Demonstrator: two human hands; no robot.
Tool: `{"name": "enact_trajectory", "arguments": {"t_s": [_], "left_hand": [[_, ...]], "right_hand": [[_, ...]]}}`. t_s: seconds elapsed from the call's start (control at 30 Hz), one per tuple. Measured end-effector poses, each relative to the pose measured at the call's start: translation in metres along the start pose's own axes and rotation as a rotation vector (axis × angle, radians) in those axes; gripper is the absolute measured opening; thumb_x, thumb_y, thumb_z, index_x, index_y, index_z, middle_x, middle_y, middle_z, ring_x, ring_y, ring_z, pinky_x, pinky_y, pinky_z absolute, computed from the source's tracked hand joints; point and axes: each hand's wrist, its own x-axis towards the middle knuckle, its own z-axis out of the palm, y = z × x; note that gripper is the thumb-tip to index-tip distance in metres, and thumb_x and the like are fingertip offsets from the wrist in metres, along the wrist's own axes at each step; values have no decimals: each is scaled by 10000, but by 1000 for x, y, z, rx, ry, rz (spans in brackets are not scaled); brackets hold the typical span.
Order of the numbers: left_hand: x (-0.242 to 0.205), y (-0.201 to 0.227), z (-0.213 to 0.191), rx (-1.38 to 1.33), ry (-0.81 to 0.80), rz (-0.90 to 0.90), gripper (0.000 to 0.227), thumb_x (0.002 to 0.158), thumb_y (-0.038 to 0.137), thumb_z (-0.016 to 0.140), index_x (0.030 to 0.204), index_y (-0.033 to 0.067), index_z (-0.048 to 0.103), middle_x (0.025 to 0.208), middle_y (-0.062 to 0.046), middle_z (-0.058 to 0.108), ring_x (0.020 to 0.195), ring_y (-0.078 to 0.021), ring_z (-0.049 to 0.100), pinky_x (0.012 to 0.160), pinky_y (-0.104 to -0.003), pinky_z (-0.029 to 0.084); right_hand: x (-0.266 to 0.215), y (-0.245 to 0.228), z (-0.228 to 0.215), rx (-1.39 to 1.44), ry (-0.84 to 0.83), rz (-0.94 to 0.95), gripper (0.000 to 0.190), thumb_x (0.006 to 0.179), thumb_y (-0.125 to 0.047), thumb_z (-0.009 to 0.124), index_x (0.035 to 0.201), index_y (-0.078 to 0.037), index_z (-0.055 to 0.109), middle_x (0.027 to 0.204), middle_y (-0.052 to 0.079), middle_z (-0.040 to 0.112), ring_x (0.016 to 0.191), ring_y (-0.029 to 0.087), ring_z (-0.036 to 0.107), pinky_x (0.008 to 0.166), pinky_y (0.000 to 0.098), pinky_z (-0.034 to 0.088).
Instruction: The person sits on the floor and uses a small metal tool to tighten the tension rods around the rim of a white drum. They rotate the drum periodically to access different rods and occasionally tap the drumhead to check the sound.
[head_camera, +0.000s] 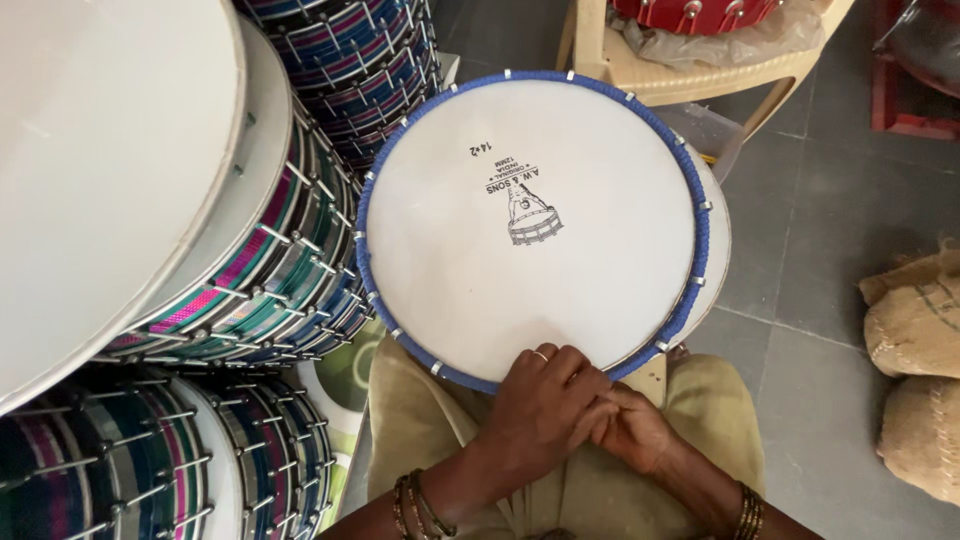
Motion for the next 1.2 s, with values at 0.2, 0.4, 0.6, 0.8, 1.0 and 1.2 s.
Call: {"name": "enact_trajectory", "arguments": {"t_s": [0.2, 0.4, 0.6, 0.8, 1.0, 1.2], "left_hand": [[2, -6, 14, 74, 25, -30, 200, 899, 158, 740, 1071, 95, 658, 959, -90, 554, 905, -287, 567, 782, -421, 424], [-5, -8, 16, 104, 65, 10, 153, 953, 185, 732, 1049, 88, 663, 930, -80, 539, 884, -269, 573, 779, -405, 439], [-6, -10, 16, 119, 57, 13, 163, 976, 241, 731, 993, 91, 670, 898, -67, 527, 856, -253, 568, 745, -402, 434], [-4, -9, 13, 129, 52, 16, 123, 980, 232, 724, 1008, 114, 704, 856, -41, 517, 816, -223, 556, 696, -378, 420], [-4, -8, 13, 145, 56, -3, 150, 988, 250, 732, 979, 108, 685, 852, -40, 525, 801, -217, 558, 697, -372, 433], [-4, -10, 14, 145, 70, 13, 175, 994, 265, 731, 967, 103, 670, 864, -44, 539, 816, -220, 569, 709, -367, 443]], "right_hand": [[8, 9, -5, 101, -126, 18, 321, 902, -273, 598, 1015, 16, 681, 950, 148, 737, 908, 261, 689, 859, 404, 540], [15, 18, -14, 112, -75, 67, 172, 892, -121, 606, 1000, 2, 659, 964, 99, 715, 911, 222, 670, 827, 376, 521], [25, 25, -39, 485, -130, 93, 161, 1009, -102, 600, 1094, 28, 643, 969, 65, 688, 839, 126, 629, 759, 269, 523], [22, 25, -29, 273, -72, 74, 238, 913, -83, 593, 1115, 39, 622, 1026, 81, 681, 872, 125, 654, 736, 227, 532], [17, 22, -23, 318, 32, 67, 188, 961, -92, 547, 1095, 29, 600, 1007, 69, 666, 864, 124, 652, 747, 237, 539], [17, 26, -26, 146, 151, 130, 186, 953, -141, 523, 1031, 10, 597, 925, 72, 647, 786, 132, 633, 688, 263, 549]]}}
